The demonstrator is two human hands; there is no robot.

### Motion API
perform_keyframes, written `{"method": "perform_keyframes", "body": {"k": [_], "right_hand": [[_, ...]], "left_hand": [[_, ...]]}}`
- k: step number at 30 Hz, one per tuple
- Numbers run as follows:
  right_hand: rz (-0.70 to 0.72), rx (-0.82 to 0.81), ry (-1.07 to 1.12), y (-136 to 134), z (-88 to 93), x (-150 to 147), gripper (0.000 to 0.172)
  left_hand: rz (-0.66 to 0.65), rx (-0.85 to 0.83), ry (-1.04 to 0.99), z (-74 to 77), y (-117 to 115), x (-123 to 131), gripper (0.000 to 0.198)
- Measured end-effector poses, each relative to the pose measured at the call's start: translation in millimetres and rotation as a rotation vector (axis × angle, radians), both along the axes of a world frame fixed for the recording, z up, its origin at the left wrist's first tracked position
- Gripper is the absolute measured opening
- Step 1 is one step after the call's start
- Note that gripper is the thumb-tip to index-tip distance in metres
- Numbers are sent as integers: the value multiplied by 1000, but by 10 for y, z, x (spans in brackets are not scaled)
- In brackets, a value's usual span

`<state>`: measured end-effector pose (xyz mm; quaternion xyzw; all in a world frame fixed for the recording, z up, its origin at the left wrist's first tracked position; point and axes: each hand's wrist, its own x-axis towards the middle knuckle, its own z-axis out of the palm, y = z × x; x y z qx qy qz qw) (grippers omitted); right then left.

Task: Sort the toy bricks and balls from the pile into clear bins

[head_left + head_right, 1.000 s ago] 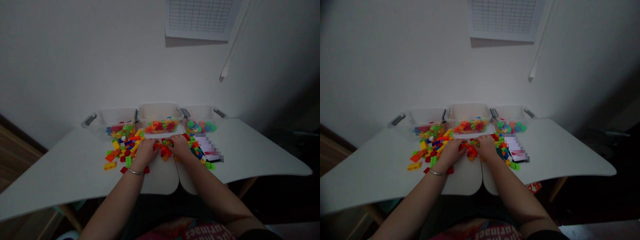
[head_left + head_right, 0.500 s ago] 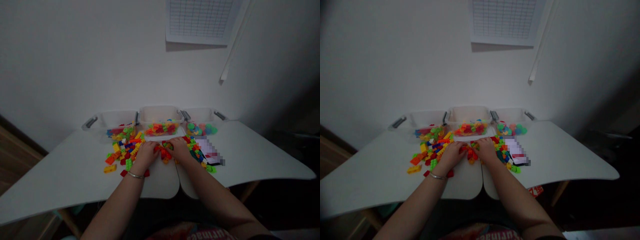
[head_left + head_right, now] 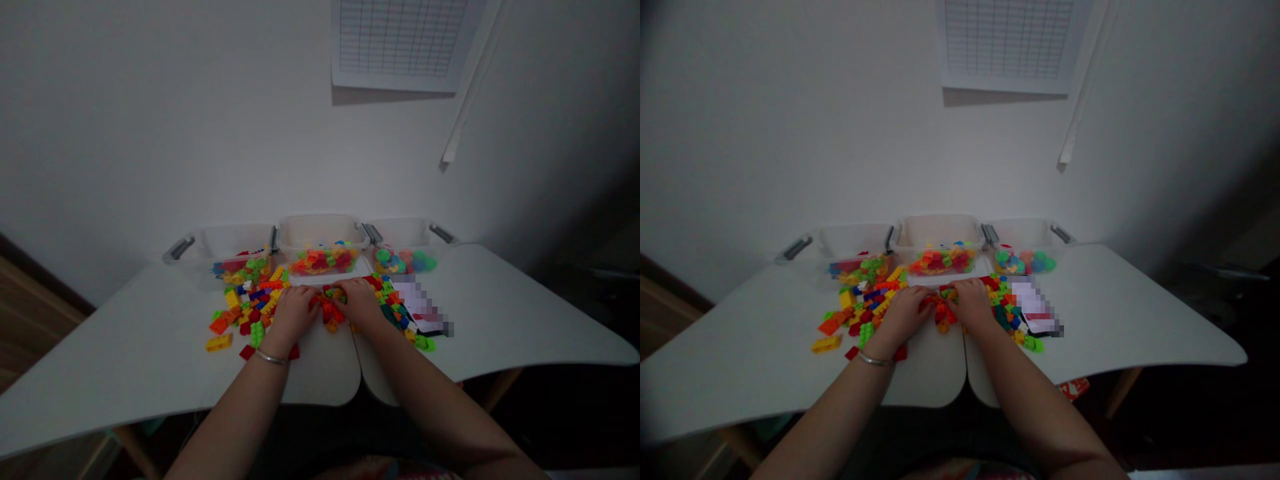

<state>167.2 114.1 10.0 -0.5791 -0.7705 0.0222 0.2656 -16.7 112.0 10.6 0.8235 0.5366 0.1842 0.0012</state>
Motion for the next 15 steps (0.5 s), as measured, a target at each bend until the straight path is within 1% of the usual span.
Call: {"method": "perform_keyframes", "body": {"k": [11, 15], "right_hand": [[-68, -31, 22, 52, -50, -16, 31], [-51, 41, 78, 51, -73, -19, 27]], "left_hand": [[-34, 11, 4, -7, 23, -7, 27], [-30, 24, -8, -15, 21, -6, 26]]}}
